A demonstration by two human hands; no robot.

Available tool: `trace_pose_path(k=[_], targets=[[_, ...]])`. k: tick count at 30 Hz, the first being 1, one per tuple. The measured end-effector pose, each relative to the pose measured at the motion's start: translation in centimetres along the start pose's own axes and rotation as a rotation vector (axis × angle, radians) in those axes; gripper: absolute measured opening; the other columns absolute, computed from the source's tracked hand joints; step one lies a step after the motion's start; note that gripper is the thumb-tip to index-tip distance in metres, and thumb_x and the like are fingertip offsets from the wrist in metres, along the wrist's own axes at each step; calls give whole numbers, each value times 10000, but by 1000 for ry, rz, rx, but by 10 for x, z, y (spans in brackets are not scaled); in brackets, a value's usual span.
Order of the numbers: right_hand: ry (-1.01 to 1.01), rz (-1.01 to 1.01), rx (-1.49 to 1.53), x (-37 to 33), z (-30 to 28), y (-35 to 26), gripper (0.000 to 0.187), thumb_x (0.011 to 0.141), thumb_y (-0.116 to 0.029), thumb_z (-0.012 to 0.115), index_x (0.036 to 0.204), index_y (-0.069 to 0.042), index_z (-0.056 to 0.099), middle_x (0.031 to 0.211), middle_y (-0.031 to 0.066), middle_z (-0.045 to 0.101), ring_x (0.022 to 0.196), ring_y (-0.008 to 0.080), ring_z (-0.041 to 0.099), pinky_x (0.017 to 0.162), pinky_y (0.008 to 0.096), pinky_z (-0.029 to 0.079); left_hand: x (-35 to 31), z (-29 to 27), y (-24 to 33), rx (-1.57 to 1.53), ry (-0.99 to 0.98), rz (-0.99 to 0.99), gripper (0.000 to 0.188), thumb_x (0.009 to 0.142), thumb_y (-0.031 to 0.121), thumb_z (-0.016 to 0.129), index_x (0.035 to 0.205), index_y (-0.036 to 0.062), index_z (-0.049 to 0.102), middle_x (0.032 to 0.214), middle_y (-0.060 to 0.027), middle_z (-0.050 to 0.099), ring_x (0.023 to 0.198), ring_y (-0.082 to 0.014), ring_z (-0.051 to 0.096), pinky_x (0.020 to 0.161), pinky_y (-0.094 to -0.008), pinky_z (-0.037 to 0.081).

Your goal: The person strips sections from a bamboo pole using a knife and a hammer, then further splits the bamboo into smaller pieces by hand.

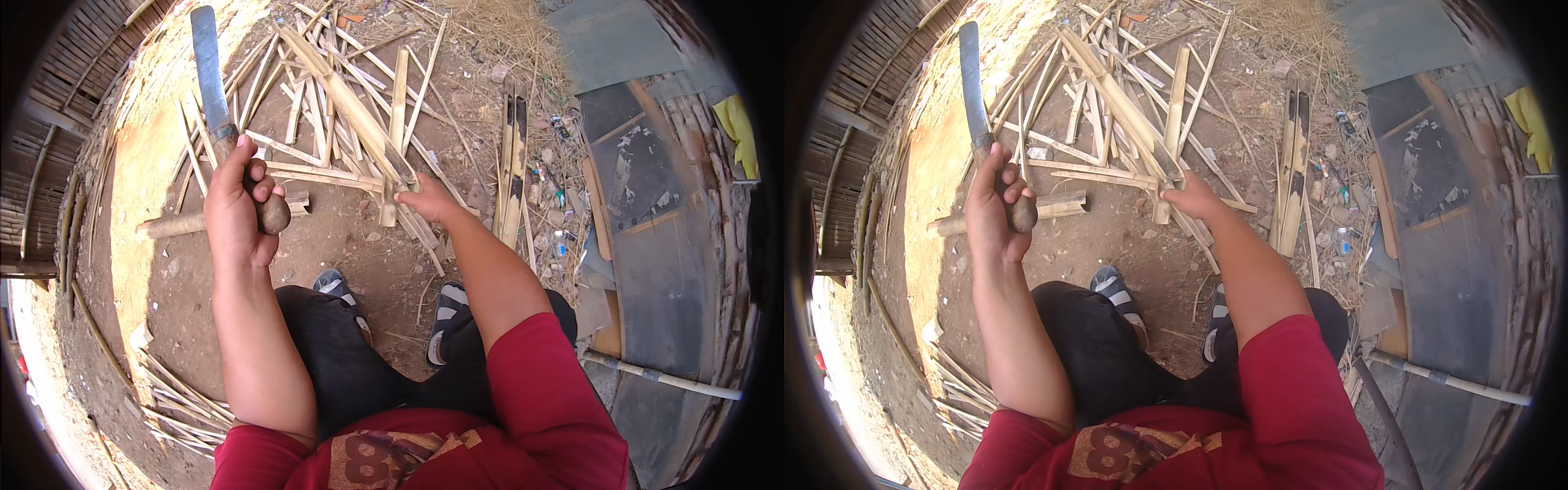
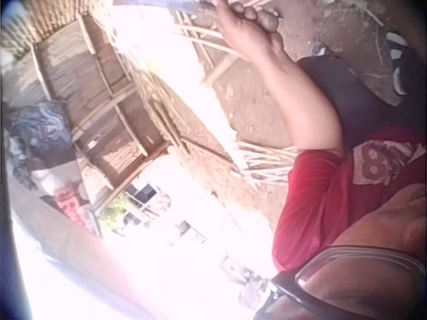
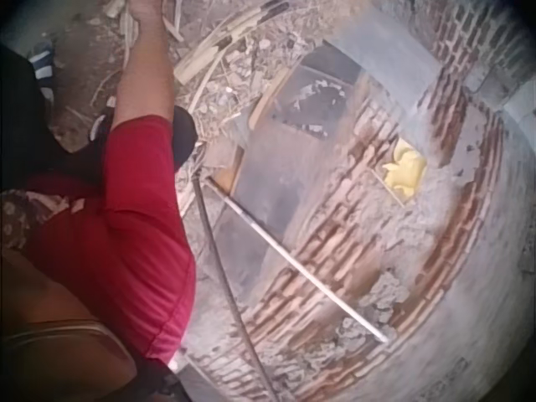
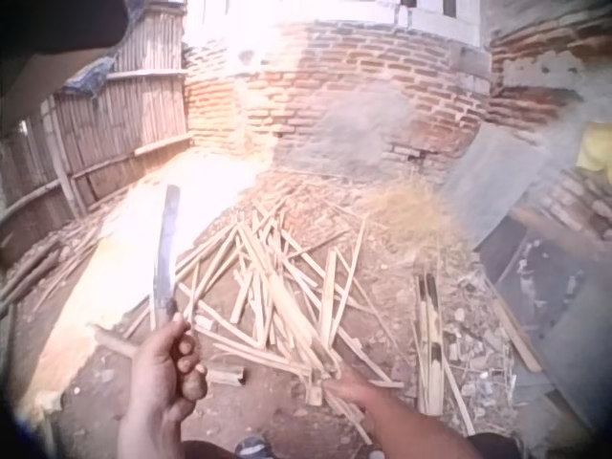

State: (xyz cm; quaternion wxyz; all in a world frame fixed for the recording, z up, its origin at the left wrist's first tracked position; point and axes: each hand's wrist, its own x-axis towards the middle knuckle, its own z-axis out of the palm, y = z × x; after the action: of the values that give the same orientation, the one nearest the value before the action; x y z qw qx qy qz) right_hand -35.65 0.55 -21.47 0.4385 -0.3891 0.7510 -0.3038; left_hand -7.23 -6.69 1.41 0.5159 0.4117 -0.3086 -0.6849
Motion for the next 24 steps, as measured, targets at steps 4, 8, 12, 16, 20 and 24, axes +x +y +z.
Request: trace_pose_path(k=[4, 8, 12, 16, 20, 24], targets=[[314, 93, -180, -14, -27, 19, 852, 828, -379, 790, 1469, 66, 447, 1401, 298, 572, 1324, 392, 557, 1104, 428, 431, -1, 4, -6, 19, -14, -20, 211, 998, 259, 689, 1001, 73, 590, 748, 27, 508, 578, -64, 448, 560, -258, 449], [530, 147, -8, -3, -34, 76, 768, 832, -404, 772, 1395, 43, 502, 1392, 282, 566, 1292, 418, 557, 1099, 481, 435, -3, 19, -12, 44, -27, -42, 219, 993, 253, 696, 988, 77, 566, 756, 19, 520, 580, -67, 451, 564, -260, 452], [648, 378, -553, -25, 4, 34, 712, 838, -437, 785, 1358, -16, 541, 1442, 256, 529, 1326, 394, 529, 1068, 507, 457, -2, 15, -14, 103, 18, -37, 243, 992, 284, 696, 1030, 72, 583, 764, 32, 505, 582, -51, 447, 550, -234, 443], [211, 256, -208, 14, 41, 66, 578, 876, -418, 758, 1287, -58, 571, 1305, 227, 614, 1208, 375, 605, 997, 482, 497, -1, 19, -18, 116, -12, -33, 274, 992, 307, 694, 1063, 59, 602, 771, 38, 495, 585, -46, 441, 545, -223, 439], [297, 310, 133, 34, 108, 65, 579, 863, -387, 766, 1253, -10, 563, 1198, 232, 671, 1114, 392, 660, 966, 454, 517, -3, 22, -16, 148, -5, -40, 270, 984, 294, 706, 1046, 58, 589, 769, 27, 506, 581, -51, 447, 550, -235, 455], [330, 473, 18, 40, 121, 54, 620, 856, -366, 798, 1266, 13, 529, 1232, 217, 656, 1133, 361, 662, 952, 455, 522, -4, 22, -15, 146, -10, -35, 258, 981, 272, 710, 1029, 59, 574, 765, 16, 515, 577, -54, 456, 554, -246, 466]])
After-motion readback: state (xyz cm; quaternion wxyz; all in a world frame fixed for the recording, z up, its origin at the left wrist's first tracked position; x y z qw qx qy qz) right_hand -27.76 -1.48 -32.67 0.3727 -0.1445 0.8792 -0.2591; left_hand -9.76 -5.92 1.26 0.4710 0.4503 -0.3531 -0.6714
